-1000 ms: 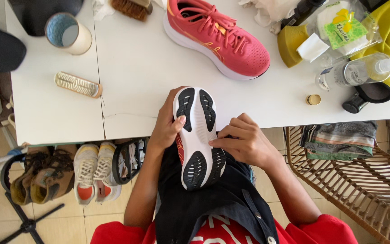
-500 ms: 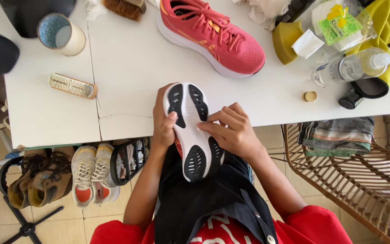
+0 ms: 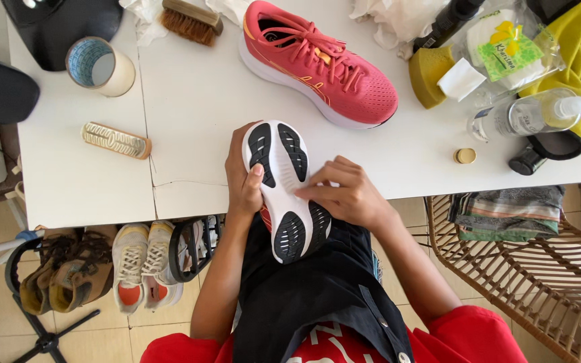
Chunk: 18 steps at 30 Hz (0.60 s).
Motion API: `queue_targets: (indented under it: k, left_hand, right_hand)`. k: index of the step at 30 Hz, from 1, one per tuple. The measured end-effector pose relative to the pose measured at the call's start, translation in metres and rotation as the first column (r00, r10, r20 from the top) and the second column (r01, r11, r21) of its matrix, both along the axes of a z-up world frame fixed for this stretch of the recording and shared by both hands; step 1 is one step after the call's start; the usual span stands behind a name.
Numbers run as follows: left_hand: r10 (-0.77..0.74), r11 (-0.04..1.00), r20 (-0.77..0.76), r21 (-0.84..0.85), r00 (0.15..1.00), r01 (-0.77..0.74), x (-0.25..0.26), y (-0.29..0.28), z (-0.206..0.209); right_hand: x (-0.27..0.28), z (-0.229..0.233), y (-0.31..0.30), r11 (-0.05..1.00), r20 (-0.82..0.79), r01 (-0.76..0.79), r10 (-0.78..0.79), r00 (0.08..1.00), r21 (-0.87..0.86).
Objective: The person applies cleaning solution to a small wipe and cleans the white midsole and black outsole of a pink athletic shoe, handling the shoe to reach different areas of the sole.
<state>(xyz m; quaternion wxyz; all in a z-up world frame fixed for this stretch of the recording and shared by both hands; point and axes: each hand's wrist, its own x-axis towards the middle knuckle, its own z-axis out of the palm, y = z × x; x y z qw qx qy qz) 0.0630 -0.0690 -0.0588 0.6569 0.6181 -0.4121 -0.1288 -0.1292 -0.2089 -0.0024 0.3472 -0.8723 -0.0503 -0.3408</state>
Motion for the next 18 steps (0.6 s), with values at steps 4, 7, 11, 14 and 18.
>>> queue_targets:
  k: [4,7,11,14,18]
  left_hand:
    - [0.013,1.000,0.035,0.015,0.999,-0.014,-0.003,-0.001,0.004]
    - [0.002,1.000,0.015,0.014,1.000,-0.002,-0.001,-0.001,0.003]
    - [0.006,1.000,-0.013,0.001,1.000,-0.006,0.001,0.000,0.002]
    - [-0.005,1.000,-0.019,0.013,1.000,0.006,-0.004,0.000,0.003]
    - [-0.008,1.000,-0.026,0.010,1.000,0.008,-0.004,0.000,0.006]
  right_hand:
    - [-0.012,-0.006,-0.006,0.995,-0.067,-0.080,0.084,0.994,0.064]
    - [-0.003,-0.015,-0.009,1.000,0.013,0.022,-0.022,1.000,0.002]
    - [-0.005,-0.026,-0.005,0.995,0.018,0.045,-0.047,0.999,0.091]
    - [-0.023,-0.026,-0.004,0.984,-0.038,0.006,0.001,0.999,0.175]
    - [-0.010,-0.029,0.002,0.968,-0.006,0.109,-0.111,0.994,0.227]
